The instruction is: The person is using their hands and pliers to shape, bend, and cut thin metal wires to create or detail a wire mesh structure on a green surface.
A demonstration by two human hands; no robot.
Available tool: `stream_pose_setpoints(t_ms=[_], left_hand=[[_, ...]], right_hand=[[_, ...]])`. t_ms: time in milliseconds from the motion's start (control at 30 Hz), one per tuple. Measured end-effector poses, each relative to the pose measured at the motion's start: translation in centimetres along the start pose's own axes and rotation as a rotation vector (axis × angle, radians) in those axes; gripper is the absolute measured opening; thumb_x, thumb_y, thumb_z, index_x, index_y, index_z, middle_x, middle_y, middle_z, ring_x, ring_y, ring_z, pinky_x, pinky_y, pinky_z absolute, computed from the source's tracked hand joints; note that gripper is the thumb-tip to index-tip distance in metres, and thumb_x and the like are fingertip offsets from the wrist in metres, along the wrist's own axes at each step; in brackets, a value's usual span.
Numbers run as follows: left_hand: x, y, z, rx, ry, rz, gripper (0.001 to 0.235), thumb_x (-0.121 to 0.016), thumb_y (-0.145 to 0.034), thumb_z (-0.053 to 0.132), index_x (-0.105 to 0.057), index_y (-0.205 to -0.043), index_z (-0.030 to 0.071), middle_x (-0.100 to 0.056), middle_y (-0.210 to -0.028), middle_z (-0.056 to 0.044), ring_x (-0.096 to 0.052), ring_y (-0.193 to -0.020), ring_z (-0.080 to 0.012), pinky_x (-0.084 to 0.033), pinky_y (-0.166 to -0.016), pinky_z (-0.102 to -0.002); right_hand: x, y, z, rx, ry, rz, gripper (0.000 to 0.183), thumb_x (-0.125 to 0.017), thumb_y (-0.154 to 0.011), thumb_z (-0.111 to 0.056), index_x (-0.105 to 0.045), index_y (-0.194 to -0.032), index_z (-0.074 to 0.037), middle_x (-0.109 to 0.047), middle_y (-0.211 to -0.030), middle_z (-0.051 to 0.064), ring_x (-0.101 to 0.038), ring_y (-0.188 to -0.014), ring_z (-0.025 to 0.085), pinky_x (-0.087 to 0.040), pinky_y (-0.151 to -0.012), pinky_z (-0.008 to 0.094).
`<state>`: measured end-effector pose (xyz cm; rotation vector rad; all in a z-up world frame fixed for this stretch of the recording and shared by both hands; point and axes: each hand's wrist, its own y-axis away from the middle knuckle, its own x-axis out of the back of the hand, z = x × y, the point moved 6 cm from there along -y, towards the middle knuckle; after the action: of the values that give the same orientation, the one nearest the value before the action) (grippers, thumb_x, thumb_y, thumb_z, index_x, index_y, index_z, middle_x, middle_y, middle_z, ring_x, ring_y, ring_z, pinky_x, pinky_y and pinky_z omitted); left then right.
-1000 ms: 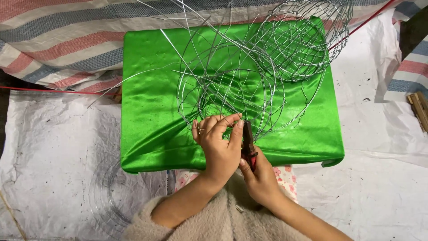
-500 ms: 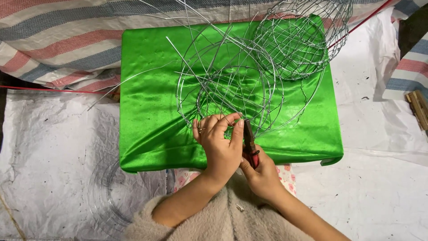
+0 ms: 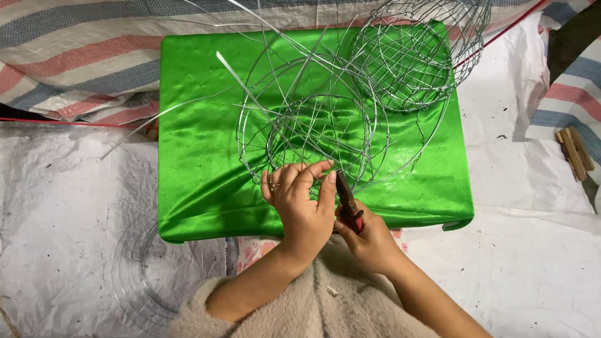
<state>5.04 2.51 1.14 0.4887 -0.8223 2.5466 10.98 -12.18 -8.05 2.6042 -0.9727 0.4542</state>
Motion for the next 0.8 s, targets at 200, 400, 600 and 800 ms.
stream_pose_setpoints(t_ms=[200, 400, 600, 800], left_hand=[[1.2, -2.5, -0.2, -0.012, -0.054, -0.079, 0.004, -0.075, -0.087, 0.02, -0.075, -0.086, 0.016, -0.064, -0.086, 0.005, -0.054, -0.094, -0.0173, -0.021, -0.116, -0.049], [2.4, -5.8, -0.6, -0.055, -0.054, -0.067, 0.009, -0.078, -0.087, 0.02, -0.075, -0.085, 0.012, -0.061, -0.077, 0.001, -0.053, -0.079, -0.0179, -0.031, -0.101, -0.041], [2.2, -6.4, -0.7, -0.037, -0.051, -0.088, 0.008, -0.077, -0.087, 0.021, -0.076, -0.084, 0.014, -0.059, -0.074, 0.003, -0.051, -0.078, -0.0164, -0.029, -0.097, -0.039], [2.2, -6.5, -0.8, -0.027, -0.056, -0.094, 0.01, -0.076, -0.088, 0.022, -0.076, -0.085, 0.013, -0.061, -0.076, 0.003, -0.053, -0.079, -0.0168, -0.03, -0.097, -0.039]], right_hand=[[1.5, 1.9, -2.2, -0.187, -0.027, -0.36, 0.026, -0.064, -0.091, -0.009, -0.069, -0.117, -0.009, -0.084, -0.104, 0.002, -0.076, -0.089, 0.014, -0.061, -0.079, 0.03], [2.9, 3.6, -0.9, -0.129, 0.082, -0.35, 0.029, -0.066, -0.091, -0.019, -0.073, -0.119, -0.013, -0.081, -0.092, 0.002, -0.074, -0.078, 0.016, -0.058, -0.072, 0.032], [2.3, 2.2, -1.0, -0.076, 0.213, -0.237, 0.044, -0.071, -0.085, -0.011, -0.061, -0.127, -0.009, -0.085, -0.1, 0.003, -0.078, -0.072, 0.017, -0.059, -0.062, 0.032], [2.0, 1.1, -1.5, -0.056, 0.283, -0.13, 0.051, -0.071, -0.085, -0.01, -0.058, -0.134, -0.007, -0.08, -0.111, 0.005, -0.074, -0.072, 0.018, -0.06, -0.065, 0.032]])
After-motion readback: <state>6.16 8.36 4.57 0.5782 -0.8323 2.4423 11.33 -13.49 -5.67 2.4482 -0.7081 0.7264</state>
